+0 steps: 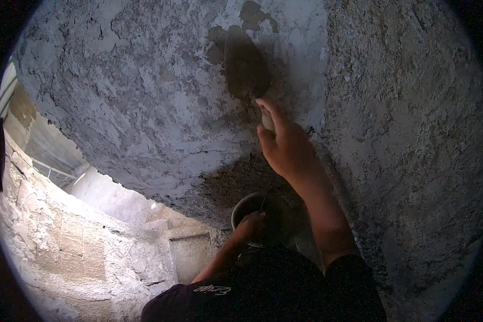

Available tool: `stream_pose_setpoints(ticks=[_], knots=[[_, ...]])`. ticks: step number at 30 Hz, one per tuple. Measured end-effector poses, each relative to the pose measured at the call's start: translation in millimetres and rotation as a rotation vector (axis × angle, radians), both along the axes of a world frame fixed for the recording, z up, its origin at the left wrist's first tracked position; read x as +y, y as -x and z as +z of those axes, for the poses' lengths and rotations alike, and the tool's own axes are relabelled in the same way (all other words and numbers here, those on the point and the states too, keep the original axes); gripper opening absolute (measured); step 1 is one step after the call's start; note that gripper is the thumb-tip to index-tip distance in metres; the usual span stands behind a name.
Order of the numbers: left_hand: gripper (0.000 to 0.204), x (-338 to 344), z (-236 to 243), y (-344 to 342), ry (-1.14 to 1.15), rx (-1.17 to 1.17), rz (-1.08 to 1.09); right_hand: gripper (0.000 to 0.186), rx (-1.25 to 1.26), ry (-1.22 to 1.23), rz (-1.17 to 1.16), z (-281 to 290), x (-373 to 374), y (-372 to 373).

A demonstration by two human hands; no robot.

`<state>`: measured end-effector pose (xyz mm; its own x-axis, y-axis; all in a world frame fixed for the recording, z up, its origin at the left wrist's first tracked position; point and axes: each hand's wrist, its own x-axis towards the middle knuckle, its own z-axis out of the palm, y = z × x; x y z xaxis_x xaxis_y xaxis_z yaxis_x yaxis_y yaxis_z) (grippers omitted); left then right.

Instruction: The person applies plaster to a stone wall using a trowel, scooping it from a bucket and spreading it onto the surface.

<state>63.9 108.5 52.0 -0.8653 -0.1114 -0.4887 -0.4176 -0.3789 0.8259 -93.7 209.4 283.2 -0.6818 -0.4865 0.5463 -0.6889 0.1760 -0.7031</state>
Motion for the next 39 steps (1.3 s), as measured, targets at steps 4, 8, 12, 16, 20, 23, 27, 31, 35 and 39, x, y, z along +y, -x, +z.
stream_pose_setpoints(ticks=[4,8,12,16,20,23,27,31,35,39], knots=[[0.028,0,5,3,0.025,0.012,-0.019,0.046,0.090,-0.036,0.061,-36,-27,-10],[0.027,1,1,3,-0.004,0.079,-0.061,0.045,0.049,-0.102,0.217,-68,-19,-34],[0.027,-2,-3,-1,0.184,0.079,-0.101,0.045,0.118,0.057,0.128,-57,-15,-16],[0.026,-3,-6,-2,0.017,0.038,-0.081,0.049,0.105,0.133,-0.021,-30,-32,24],[0.025,0,-6,2,-0.029,0.059,-0.052,0.054,0.263,0.113,0.019,-34,-49,9],[0.025,0,-3,2,-0.015,-0.019,-0.026,0.057,0.102,-0.131,0.184,-44,-40,-20],[0.028,-1,4,0,0.076,0.027,-0.065,0.055,0.152,0.087,0.214,-27,-30,-13],[0.029,-1,7,-2,0.058,0.007,-0.038,0.053,0.132,0.144,0.020,0,-34,16],[0.028,-1,4,2,0.324,0.082,-0.092,0.054,0.179,0.121,0.051,-2,-36,0],[0.028,-4,0,6,0.092,0.017,-0.062,0.054,0.023,-0.104,0.177,-13,-20,-30]])
